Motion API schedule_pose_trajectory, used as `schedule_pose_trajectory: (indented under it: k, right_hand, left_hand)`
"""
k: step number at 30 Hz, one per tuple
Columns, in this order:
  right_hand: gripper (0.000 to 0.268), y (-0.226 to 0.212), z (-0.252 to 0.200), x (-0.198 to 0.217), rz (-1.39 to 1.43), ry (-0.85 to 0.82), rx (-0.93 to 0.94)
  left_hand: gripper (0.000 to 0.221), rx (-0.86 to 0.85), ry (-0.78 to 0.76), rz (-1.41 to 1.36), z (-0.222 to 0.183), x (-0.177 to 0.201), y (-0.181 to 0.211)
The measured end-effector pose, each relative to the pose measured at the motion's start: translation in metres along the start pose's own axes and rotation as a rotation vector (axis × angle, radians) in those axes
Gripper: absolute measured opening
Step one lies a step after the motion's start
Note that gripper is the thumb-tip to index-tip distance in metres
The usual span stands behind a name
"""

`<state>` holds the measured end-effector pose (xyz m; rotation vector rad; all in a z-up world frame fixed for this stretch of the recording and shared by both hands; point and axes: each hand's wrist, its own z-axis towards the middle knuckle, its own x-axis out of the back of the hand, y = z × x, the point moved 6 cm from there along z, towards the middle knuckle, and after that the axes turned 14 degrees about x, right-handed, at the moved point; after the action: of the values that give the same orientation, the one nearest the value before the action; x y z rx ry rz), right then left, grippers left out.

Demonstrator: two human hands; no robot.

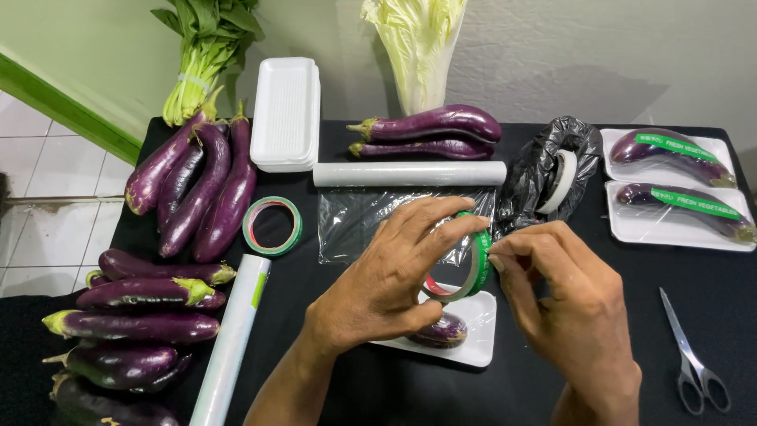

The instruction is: Packaging individual eggplants by placing them on foam trays, wrapping them in plastic film, and sealing them with tape.

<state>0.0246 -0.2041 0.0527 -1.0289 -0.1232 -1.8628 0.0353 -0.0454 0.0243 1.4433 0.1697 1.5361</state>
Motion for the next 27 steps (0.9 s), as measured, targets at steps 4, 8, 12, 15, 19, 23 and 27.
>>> schedule_pose_trajectory:
  k: [4, 8, 12, 15, 19, 23, 27]
  right_hand:
    - [0.006, 0.008, -0.008, -0.006, -0.140, -0.055, 0.005]
    - [0.008, 0.019, -0.011, -0.005, 0.207, -0.124, -0.077]
    - [0.009, 0.022, -0.012, -0.006, 0.296, -0.062, -0.145]
    - [0.016, 0.021, -0.011, -0.004, 0.309, -0.071, -0.202]
    - [0.006, 0.019, -0.010, 0.002, 0.268, 0.035, -0.251]
    - [0.003, 0.029, -0.019, 0.003, 0.291, 0.005, -0.302]
    - [0.005, 0.029, -0.023, 0.006, 0.310, -0.057, -0.325]
  left_hand:
    - [0.087, 0.005, -0.001, -0.009, 0.002, -0.001, -0.003]
    - [0.082, 0.025, -0.072, -0.133, 0.002, 0.001, -0.005]
    - [0.095, 0.139, -0.168, -0.215, 0.004, -0.002, -0.011]
    - [0.097, 0.194, -0.163, -0.238, 0.004, -0.006, -0.016]
    - [0.094, 0.206, -0.206, -0.314, 0.003, -0.018, -0.006]
    - [0.096, 0.182, -0.158, -0.307, -0.001, -0.032, 0.003]
    - [0.094, 0.162, -0.065, -0.375, -0.015, -0.039, 0.008]
